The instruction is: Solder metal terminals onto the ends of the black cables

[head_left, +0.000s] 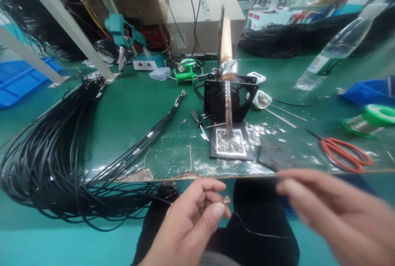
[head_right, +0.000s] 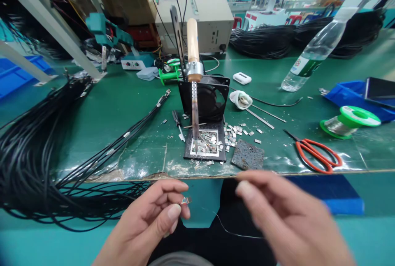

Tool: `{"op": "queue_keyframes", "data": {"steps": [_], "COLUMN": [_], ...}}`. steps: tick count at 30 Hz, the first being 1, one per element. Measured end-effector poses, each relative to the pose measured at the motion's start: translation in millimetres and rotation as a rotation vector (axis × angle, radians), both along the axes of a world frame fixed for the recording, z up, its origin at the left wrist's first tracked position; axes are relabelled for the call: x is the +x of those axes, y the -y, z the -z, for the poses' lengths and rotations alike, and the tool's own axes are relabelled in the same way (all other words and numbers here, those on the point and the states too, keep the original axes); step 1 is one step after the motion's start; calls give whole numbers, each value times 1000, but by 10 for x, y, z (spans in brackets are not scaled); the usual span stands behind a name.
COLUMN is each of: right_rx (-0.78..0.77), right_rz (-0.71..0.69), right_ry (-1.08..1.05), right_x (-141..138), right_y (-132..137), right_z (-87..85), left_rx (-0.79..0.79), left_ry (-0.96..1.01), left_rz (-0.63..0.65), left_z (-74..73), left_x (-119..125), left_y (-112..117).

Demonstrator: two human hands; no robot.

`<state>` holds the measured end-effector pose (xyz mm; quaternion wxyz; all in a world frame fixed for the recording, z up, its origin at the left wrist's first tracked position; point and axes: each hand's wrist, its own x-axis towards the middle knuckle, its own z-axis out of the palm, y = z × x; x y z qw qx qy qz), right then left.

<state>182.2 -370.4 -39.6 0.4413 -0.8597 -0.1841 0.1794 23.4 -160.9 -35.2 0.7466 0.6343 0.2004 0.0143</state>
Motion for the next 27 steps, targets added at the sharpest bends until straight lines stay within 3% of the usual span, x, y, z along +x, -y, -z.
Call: {"op": "queue_keyframes", "data": {"steps": [3, 6, 17, 27], "right_rx": [115, 286, 489, 456], "right_rz": [-238, -256, -181, -87], "right_ry": [-516, -727, -822, -819], "right_x": [-286, -386, -408, -404], "right_y": [-310, -539, -571, -591], "right_z": [-32, -33, 49, 22], "left_rx": [9, 53, 233, 526], "left_ry": [3, 55, 113, 251], "left_rz": [-12, 39, 78, 103], "left_z": [25, 48, 125, 144], "left_x": [1, -9, -45, 15], "left_y": [4, -4, -1, -12]}}
